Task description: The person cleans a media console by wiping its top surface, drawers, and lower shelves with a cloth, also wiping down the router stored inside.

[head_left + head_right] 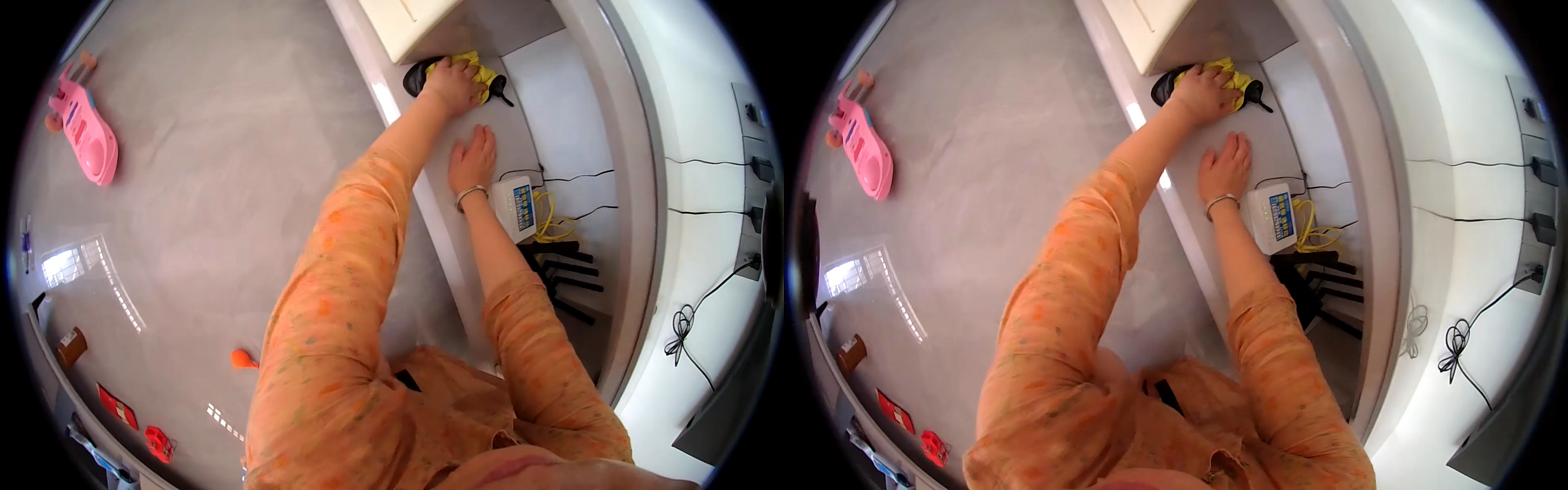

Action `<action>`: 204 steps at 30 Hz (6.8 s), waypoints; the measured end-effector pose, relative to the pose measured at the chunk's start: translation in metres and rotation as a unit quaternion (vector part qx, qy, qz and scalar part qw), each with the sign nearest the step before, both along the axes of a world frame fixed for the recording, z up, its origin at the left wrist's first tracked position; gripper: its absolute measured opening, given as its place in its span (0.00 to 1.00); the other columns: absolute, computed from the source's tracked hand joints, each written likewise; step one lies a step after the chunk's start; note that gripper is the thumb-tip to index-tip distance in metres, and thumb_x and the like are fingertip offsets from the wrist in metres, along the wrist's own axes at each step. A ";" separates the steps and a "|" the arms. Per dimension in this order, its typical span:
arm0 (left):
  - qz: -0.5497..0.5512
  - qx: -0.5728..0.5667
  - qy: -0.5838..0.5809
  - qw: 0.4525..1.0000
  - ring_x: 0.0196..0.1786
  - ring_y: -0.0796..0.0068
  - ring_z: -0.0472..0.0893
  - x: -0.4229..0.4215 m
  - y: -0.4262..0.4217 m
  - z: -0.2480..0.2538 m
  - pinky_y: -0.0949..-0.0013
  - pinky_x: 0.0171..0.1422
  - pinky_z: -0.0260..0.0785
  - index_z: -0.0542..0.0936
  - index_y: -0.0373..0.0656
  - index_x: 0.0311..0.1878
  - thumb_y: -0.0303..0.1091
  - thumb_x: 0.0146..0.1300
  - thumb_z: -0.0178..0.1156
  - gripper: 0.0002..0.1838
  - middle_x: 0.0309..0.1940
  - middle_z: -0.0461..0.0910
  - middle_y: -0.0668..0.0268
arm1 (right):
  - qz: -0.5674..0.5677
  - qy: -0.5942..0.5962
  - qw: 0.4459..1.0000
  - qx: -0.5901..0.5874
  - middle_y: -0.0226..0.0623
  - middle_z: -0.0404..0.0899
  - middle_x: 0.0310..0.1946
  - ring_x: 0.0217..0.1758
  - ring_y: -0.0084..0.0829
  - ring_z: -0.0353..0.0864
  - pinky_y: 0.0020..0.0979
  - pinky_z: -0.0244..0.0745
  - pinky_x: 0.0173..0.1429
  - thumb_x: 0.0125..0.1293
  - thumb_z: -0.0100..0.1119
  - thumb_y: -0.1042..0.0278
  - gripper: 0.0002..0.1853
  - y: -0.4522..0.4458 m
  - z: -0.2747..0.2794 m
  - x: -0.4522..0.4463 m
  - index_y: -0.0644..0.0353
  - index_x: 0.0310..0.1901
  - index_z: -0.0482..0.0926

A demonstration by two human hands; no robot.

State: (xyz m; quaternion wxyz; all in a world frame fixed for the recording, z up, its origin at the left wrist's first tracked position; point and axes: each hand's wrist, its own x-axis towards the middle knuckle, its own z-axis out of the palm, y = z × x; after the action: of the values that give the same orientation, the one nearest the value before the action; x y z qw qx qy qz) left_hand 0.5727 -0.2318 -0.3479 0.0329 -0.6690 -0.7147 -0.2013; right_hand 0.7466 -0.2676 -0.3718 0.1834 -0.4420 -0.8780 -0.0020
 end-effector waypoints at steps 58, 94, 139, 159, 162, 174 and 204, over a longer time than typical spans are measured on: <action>0.127 0.132 -0.375 0.909 0.66 0.35 0.64 0.169 -0.219 -0.050 0.49 0.69 0.63 0.67 0.61 0.70 0.35 0.64 0.61 0.30 0.77 0.41 0.48 | 0.171 -0.119 0.974 -0.087 0.42 0.54 0.75 0.80 0.41 0.49 0.52 0.44 0.79 0.60 0.65 0.60 0.37 -0.218 0.055 0.168 0.56 0.70 0.62; -0.226 -0.179 -0.376 0.881 0.43 0.46 0.80 0.251 -0.308 0.005 0.51 0.49 0.72 0.77 0.44 0.51 0.39 0.52 0.62 0.22 0.40 0.81 0.50 | -0.046 0.044 0.990 -0.125 0.47 0.74 0.60 0.63 0.50 0.71 0.43 0.66 0.68 0.68 0.52 0.64 0.19 -0.171 0.041 0.195 0.63 0.58 0.73; 0.297 -0.048 -0.769 0.564 0.60 0.57 0.74 0.190 -0.207 -0.094 0.58 0.65 0.67 0.63 0.37 0.69 0.60 0.75 0.34 0.35 0.62 0.71 0.49 | 0.061 -0.044 0.997 -0.036 0.46 0.55 0.74 0.79 0.46 0.51 0.50 0.44 0.79 0.60 0.61 0.61 0.37 -0.216 0.016 0.218 0.63 0.69 0.61; -0.091 -0.495 -0.542 0.673 0.53 0.69 0.77 0.228 -0.292 -0.021 0.63 0.59 0.69 0.76 0.36 0.61 0.53 0.70 0.51 0.29 0.52 0.80 0.59 | 0.137 0.049 0.984 -0.101 0.51 0.55 0.75 0.78 0.55 0.50 0.51 0.45 0.78 0.65 0.54 0.53 0.36 -0.209 0.030 0.235 0.67 0.70 0.61; -0.121 -0.482 -0.450 0.742 0.47 0.61 0.81 0.201 -0.304 0.067 0.58 0.49 0.71 0.77 0.34 0.56 0.54 0.69 0.52 0.29 0.47 0.81 0.55 | 0.133 0.050 0.985 -0.101 0.51 0.54 0.75 0.78 0.55 0.50 0.51 0.45 0.78 0.64 0.55 0.53 0.37 -0.207 0.025 0.236 0.66 0.70 0.61; -0.247 -0.385 -0.279 0.844 0.38 0.49 0.81 0.214 -0.343 0.171 0.52 0.41 0.73 0.79 0.43 0.48 0.44 0.65 0.56 0.16 0.36 0.78 0.51 | 0.107 -0.022 0.989 -0.100 0.50 0.50 0.76 0.80 0.52 0.47 0.51 0.46 0.79 0.55 0.63 0.63 0.43 -0.209 0.032 0.226 0.65 0.72 0.57; -0.152 -0.593 -0.354 0.708 0.48 0.53 0.83 0.322 -0.467 0.198 0.54 0.49 0.76 0.82 0.49 0.50 0.41 0.60 0.57 0.16 0.43 0.82 0.56 | -0.031 -0.302 0.879 -0.366 0.41 0.52 0.75 0.79 0.43 0.49 0.49 0.55 0.76 0.59 0.65 0.62 0.39 -0.217 0.098 0.188 0.59 0.70 0.59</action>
State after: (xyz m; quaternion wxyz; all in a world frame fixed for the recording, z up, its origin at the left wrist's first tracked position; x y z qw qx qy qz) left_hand 0.8952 -0.6985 -0.1496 -0.6565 -0.5300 -0.5353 0.0393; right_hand 0.9344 -0.4845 -0.2735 -0.2663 -0.4825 -0.8146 0.1806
